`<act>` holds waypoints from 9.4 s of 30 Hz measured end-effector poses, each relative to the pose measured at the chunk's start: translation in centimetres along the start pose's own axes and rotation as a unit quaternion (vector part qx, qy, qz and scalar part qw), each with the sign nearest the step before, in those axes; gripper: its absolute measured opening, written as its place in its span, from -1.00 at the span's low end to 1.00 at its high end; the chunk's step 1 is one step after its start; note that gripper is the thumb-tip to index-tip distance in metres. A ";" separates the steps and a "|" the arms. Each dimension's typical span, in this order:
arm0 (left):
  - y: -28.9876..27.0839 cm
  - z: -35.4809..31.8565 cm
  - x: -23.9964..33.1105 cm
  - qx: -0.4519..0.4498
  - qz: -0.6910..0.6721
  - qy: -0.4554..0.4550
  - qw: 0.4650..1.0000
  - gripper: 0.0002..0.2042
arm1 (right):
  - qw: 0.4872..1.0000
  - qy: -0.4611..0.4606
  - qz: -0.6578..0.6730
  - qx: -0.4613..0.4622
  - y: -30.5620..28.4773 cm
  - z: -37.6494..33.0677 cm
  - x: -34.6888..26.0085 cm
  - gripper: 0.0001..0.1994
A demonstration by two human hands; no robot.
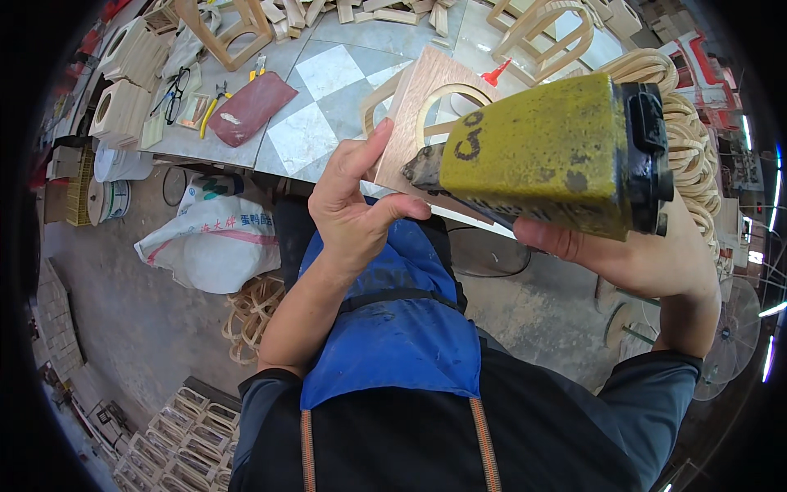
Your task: Assembling small wooden frame structures using wood glue and a pneumatic nail gun on a factory workbench.
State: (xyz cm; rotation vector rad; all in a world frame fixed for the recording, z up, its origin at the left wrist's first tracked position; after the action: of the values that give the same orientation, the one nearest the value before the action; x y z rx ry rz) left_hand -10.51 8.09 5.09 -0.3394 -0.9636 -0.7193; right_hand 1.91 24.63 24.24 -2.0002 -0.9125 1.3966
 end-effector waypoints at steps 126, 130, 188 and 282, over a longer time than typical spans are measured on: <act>4.6 -2.2 -4.9 -0.198 0.505 0.022 0.840 -0.52 | 0.878 0.217 -0.216 0.369 11.4 -8.6 37.3 -0.61; 4.5 -2.5 -5.1 -0.172 0.523 0.024 0.834 -0.52 | 0.833 0.313 -0.285 0.356 11.3 -14.8 45.1 -0.60; 1.7 -2.1 -4.1 -0.198 0.485 -0.025 0.851 -0.51 | 0.989 -0.087 -0.053 0.103 11.9 -0.9 13.3 -0.45; 1.3 -1.1 -5.2 -0.253 0.511 -0.044 0.820 -0.33 | 0.859 0.136 0.447 0.211 23.0 -4.0 17.6 -0.60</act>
State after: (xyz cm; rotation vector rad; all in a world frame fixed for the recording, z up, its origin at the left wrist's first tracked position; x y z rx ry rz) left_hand -10.86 10.46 0.22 -1.2573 -0.5185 0.0664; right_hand 15.04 23.59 -1.83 -2.2410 0.5195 1.4915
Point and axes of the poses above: each hand's wrist, its own z-axis towards the middle knuckle, its own y-axis out of the palm, x = y × z, the point moved 5 cm from there along z, towards the middle knuckle, and after that the axes turned 11 degrees about -x, right-handed, at the moved point
